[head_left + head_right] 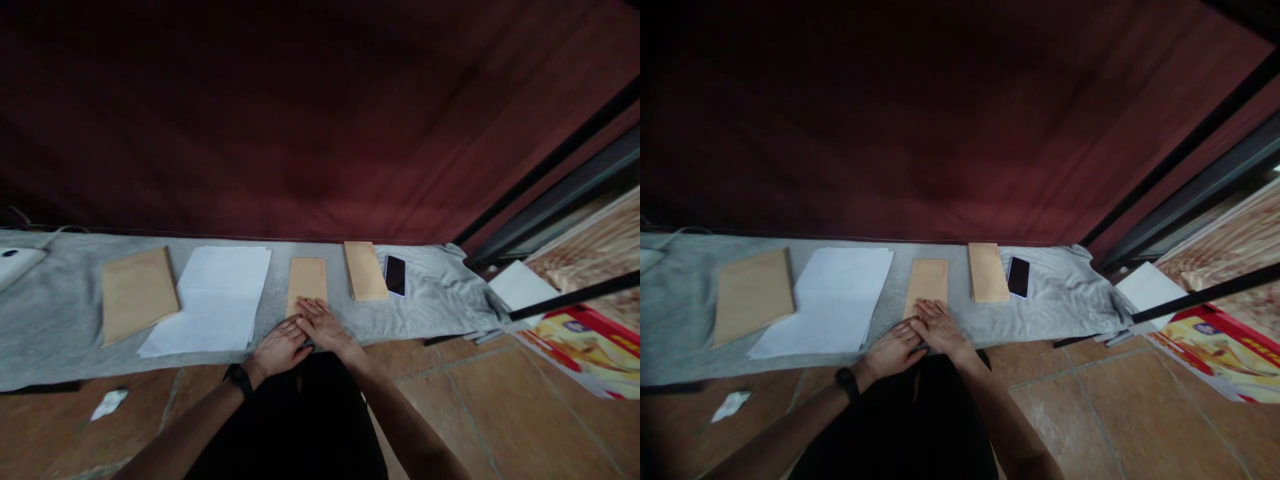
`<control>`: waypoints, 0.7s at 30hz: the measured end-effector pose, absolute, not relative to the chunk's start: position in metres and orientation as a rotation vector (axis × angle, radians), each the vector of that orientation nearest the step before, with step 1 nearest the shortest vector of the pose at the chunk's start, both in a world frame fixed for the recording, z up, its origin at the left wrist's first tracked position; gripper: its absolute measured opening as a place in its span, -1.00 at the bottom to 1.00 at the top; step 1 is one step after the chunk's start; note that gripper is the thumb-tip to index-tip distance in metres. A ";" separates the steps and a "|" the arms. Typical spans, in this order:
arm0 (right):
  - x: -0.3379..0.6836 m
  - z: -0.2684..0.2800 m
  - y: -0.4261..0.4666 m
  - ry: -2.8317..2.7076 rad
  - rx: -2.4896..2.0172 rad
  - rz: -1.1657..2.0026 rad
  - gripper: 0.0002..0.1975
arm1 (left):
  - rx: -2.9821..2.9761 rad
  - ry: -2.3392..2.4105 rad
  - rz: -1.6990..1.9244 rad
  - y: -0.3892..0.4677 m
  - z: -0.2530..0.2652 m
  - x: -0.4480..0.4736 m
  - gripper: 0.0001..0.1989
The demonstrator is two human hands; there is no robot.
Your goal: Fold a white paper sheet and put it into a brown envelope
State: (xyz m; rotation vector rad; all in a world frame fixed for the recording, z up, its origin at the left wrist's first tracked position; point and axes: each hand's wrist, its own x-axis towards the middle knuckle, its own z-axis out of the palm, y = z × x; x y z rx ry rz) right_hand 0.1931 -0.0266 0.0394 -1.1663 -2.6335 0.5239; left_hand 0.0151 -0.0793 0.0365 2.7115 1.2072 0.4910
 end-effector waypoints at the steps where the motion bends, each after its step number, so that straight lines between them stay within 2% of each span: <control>1: 0.194 0.039 -0.031 -2.619 -1.166 0.508 -0.49 | 2.719 1.210 0.510 -0.080 0.035 0.015 -0.64; 10: 0.194 0.035 -0.064 -2.408 -1.299 0.253 -0.45 | 2.768 1.150 0.597 -0.079 0.031 0.013 -0.66; 21: 0.204 0.017 -0.084 -2.384 -1.393 0.165 -0.38 | 2.752 1.166 0.656 -0.078 0.030 0.012 -0.57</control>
